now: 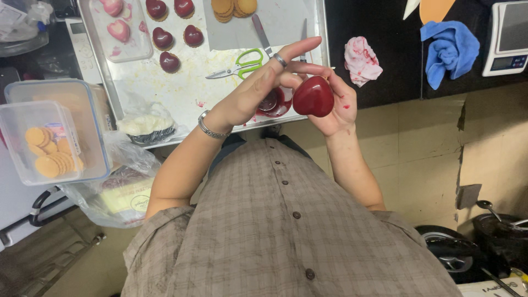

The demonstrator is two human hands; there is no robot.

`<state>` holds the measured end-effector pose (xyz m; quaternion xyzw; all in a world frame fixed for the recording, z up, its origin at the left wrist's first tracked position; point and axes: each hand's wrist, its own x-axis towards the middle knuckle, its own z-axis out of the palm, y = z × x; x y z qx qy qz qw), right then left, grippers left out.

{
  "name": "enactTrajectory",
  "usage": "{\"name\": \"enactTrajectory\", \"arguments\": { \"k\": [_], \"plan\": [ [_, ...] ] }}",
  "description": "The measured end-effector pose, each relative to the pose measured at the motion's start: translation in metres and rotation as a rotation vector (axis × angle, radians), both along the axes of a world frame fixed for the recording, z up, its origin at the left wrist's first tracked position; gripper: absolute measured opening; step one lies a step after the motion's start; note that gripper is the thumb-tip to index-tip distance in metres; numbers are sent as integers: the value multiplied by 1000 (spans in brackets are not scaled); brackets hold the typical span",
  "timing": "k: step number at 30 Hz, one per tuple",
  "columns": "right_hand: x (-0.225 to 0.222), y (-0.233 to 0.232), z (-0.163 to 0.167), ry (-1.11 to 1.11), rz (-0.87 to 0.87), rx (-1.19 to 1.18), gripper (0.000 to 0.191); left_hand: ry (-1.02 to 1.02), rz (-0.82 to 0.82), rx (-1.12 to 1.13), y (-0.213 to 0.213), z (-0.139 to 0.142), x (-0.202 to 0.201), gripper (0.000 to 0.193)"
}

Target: The person retrieves a heart-shaped dessert from a freezer, dips it into a cup of red glaze, and uses a spatula to place the glazed dessert onto a round cookie base on a tray with similar finished pieces. They then return to the freezer and handle parchment paper inside it.

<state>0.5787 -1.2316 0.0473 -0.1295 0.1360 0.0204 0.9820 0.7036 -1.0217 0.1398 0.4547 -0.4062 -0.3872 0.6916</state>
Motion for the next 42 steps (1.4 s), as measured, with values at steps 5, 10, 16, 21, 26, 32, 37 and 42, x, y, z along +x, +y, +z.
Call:
{"name": "enactTrajectory", "arguments": {
  "k": [5, 10, 16, 21, 26, 32, 37, 42],
  "plan": [
    [2, 3, 4, 13, 12, 58, 42, 23, -3, -8, -5, 6, -1, 88],
    [-1, 1, -1, -66, 37, 71, 32, -13, 15, -96, -3, -5, -1, 87],
    [-6, -4, -12, -113, 8, 93, 33, -62, 59, -20, 12, -33, -5, 91],
    [-10, -9, -20, -95, -16, 17, 33, -443, 242, 191, 27, -64, -14, 87],
    [-15, -11, -30, -81, -28, 27, 35, -647, 372, 309, 43, -106, -29, 80],
    [-16, -9, -37, -86, -6, 10, 34, -866, 382, 418, 55, -151, -42, 78],
    [-17, -9, -42, -28, -35, 50, 32, -1034, 353, 483, 67, -173, -45, 77],
    [-19, -10, -52, -119, -26, 103, 31, -1158, 353, 473, 80, -190, -44, 75]
  ]
}}
